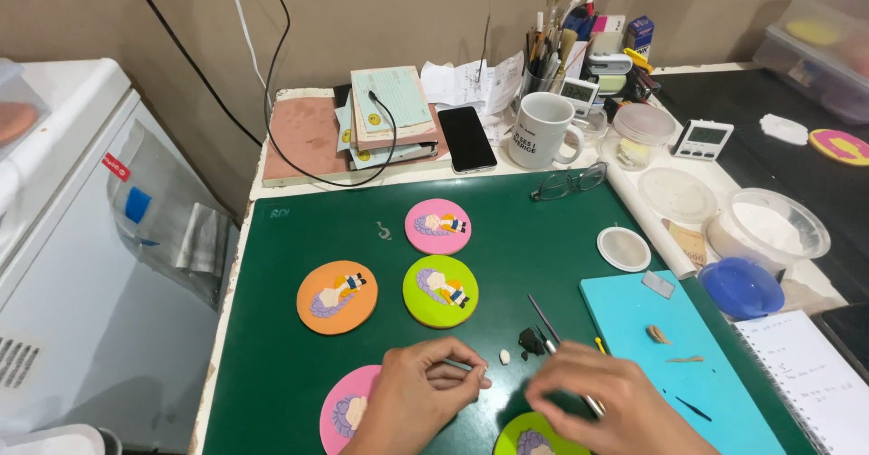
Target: Shaping small pieces of colored clay and assembling them into character figures on circular bases using hands and sculpting tools.
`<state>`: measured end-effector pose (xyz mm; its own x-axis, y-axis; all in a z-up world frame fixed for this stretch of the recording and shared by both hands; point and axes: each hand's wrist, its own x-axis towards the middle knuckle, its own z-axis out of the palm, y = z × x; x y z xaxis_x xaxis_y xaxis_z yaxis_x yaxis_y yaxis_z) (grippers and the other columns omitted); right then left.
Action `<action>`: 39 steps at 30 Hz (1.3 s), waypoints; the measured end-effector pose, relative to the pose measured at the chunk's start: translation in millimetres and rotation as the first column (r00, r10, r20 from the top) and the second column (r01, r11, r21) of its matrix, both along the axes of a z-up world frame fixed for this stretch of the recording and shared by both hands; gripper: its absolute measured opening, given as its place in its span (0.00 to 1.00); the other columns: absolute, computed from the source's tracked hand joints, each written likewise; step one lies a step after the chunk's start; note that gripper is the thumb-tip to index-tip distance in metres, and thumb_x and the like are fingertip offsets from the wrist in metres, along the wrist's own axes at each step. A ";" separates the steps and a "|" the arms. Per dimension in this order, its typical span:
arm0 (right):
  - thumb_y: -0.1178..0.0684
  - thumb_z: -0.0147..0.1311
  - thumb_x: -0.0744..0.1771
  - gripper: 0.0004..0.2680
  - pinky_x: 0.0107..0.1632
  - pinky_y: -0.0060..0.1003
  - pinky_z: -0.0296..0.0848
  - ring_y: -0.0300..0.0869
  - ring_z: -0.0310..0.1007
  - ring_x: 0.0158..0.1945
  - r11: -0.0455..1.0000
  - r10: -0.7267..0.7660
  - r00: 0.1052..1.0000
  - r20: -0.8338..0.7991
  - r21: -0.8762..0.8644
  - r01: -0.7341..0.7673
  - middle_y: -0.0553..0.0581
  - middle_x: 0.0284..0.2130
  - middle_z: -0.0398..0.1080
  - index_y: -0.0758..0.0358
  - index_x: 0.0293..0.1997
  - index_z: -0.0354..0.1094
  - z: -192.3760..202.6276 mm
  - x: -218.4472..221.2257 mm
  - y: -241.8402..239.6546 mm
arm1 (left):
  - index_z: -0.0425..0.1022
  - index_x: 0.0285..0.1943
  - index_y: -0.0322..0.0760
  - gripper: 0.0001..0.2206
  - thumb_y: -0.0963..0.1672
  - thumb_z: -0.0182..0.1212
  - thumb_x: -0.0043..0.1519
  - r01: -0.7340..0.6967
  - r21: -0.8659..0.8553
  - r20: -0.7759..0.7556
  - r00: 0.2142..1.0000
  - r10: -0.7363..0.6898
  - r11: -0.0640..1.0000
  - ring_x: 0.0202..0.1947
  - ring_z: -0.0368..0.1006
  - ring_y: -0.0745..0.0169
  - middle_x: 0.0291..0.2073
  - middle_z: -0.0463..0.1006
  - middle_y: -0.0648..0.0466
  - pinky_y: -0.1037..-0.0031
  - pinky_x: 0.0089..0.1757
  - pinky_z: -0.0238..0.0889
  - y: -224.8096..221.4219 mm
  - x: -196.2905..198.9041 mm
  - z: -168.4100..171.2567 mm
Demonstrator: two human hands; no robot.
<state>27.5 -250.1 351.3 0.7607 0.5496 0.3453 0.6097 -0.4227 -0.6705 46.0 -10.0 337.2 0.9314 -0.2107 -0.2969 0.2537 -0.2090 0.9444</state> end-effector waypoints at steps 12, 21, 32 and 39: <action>0.48 0.64 0.66 0.05 0.46 0.36 0.84 0.38 0.83 0.45 0.985 0.082 0.922 -0.379 -0.107 -0.132 0.49 0.40 0.83 0.49 0.42 0.80 -74.5 -10.7 -40.8 | 0.79 0.40 0.44 0.03 0.40 0.65 0.60 0.067 0.226 0.291 0.947 -0.133 0.972 0.39 0.86 0.73 0.39 0.85 0.58 0.84 0.45 0.83 9.8 11.0 -19.5; 0.49 0.64 0.65 0.03 0.45 0.37 0.84 0.36 0.85 0.45 0.979 -0.061 0.935 -0.350 -0.202 -0.012 0.46 0.40 0.85 0.48 0.39 0.81 -10.7 14.7 -17.3 | 0.78 0.42 0.44 0.05 0.40 0.65 0.60 0.030 0.325 0.301 0.944 -0.133 0.945 0.40 0.86 0.72 0.40 0.85 0.57 0.82 0.46 0.83 15.6 21.1 -22.1; 0.56 0.59 0.67 0.02 0.43 0.41 0.78 0.44 0.80 0.41 0.976 0.203 0.970 -0.134 -0.058 -0.212 0.52 0.39 0.81 0.58 0.40 0.77 -2.8 31.0 1.3 | 0.82 0.35 0.38 0.01 0.40 0.69 0.57 -0.103 0.048 0.029 0.994 0.102 0.994 0.38 0.88 0.71 0.36 0.91 0.56 0.84 0.47 0.83 7.6 13.0 7.2; 0.56 0.62 0.65 0.04 0.41 0.40 0.81 0.46 0.79 0.40 0.988 0.141 0.988 0.066 0.049 -0.144 0.55 0.37 0.80 0.61 0.41 0.78 -14.4 29.8 4.2 | 0.82 0.35 0.35 0.05 0.43 0.68 0.60 -0.069 -0.066 -0.195 0.979 0.055 0.995 0.40 0.89 0.67 0.33 0.90 0.52 0.82 0.44 0.79 2.6 8.7 13.2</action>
<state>57.3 -245.9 337.0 0.6521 0.6307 0.4207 0.7022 -0.2932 -0.6488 54.6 -7.4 350.4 0.8701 -0.1820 -0.4580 0.4426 -0.1200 0.8886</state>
